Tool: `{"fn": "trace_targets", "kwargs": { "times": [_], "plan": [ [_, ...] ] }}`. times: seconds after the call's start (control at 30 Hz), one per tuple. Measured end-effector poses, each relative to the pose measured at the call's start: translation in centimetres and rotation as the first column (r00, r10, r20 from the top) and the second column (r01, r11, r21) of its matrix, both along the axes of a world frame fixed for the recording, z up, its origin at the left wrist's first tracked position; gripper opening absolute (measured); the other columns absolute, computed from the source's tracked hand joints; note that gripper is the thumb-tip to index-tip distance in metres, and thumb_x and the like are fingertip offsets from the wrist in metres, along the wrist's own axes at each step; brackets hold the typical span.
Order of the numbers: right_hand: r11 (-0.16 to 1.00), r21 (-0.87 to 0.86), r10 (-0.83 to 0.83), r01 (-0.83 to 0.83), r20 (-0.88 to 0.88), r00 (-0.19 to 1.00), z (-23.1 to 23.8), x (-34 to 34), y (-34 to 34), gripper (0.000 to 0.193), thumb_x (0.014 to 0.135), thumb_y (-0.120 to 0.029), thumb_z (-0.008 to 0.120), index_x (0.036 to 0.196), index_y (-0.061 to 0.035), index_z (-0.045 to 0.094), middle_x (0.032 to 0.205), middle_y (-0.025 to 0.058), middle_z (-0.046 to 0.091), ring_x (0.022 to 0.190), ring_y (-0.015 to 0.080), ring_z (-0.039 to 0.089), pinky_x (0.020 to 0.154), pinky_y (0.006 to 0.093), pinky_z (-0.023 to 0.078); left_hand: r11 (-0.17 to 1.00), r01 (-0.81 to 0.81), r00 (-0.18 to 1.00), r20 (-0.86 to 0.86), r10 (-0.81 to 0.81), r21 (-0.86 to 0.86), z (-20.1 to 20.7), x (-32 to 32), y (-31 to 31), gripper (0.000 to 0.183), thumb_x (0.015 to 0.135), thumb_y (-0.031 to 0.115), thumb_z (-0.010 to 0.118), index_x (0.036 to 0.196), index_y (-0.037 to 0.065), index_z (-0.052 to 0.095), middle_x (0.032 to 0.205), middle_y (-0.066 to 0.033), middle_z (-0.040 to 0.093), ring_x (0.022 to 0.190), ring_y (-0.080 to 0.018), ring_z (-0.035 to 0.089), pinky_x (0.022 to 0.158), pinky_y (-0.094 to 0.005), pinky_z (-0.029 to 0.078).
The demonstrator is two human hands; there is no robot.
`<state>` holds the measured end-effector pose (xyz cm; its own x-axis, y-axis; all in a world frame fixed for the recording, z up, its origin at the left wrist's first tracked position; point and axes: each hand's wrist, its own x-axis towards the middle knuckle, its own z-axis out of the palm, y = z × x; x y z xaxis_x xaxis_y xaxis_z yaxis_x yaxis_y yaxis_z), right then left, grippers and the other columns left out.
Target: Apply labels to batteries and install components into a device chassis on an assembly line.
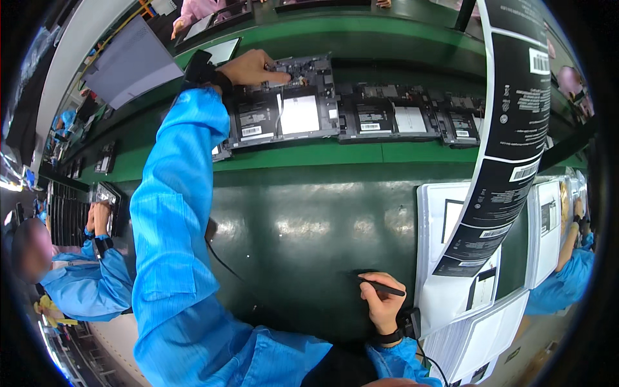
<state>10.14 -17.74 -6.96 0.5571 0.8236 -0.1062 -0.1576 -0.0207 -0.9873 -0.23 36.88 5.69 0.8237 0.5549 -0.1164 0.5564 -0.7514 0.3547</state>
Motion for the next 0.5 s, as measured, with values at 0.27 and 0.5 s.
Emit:
{"fn": "trace_targets", "kwargs": {
  "times": [0.27, 0.5],
  "plan": [
    [1.000, 0.002, 0.017, -0.017, 0.045, 0.999, 0.0, 0.0, -0.3, 0.019, 0.077, 0.006, 0.075, 0.096, 0.0041, 0.072, 0.093, 0.0156, 0.074, 0.083, 0.0201, 0.070, 0.076, 0.0288, 0.055, 0.963, 0.001, 0.968, 0.243, 0.067, -0.269, -1.5, 2.9, -0.8, 0.051, 0.089, 0.052, 0.072, 0.096, 0.001, 0.076, 0.073, -0.0021, 0.068, 0.057, -0.0074, 0.057, 0.054, -0.0239, 0.047],
    [0.999, -0.037, -0.022, 0.026, 0.103, 0.994, -0.3, 0.1, -0.5, 0.018, 0.075, 0.004, 0.077, 0.092, 0.0047, 0.072, 0.090, 0.0184, 0.074, 0.083, 0.0250, 0.073, 0.077, 0.0308, 0.056, 0.967, 0.149, 0.967, 0.236, -0.098, -0.208, -1.0, 13.4, -3.4, 0.056, 0.090, 0.057, 0.067, 0.091, 0.002, 0.074, 0.065, -0.0014, 0.060, 0.052, -0.0109, 0.054, 0.052, -0.0285, 0.045]
  ]
}}
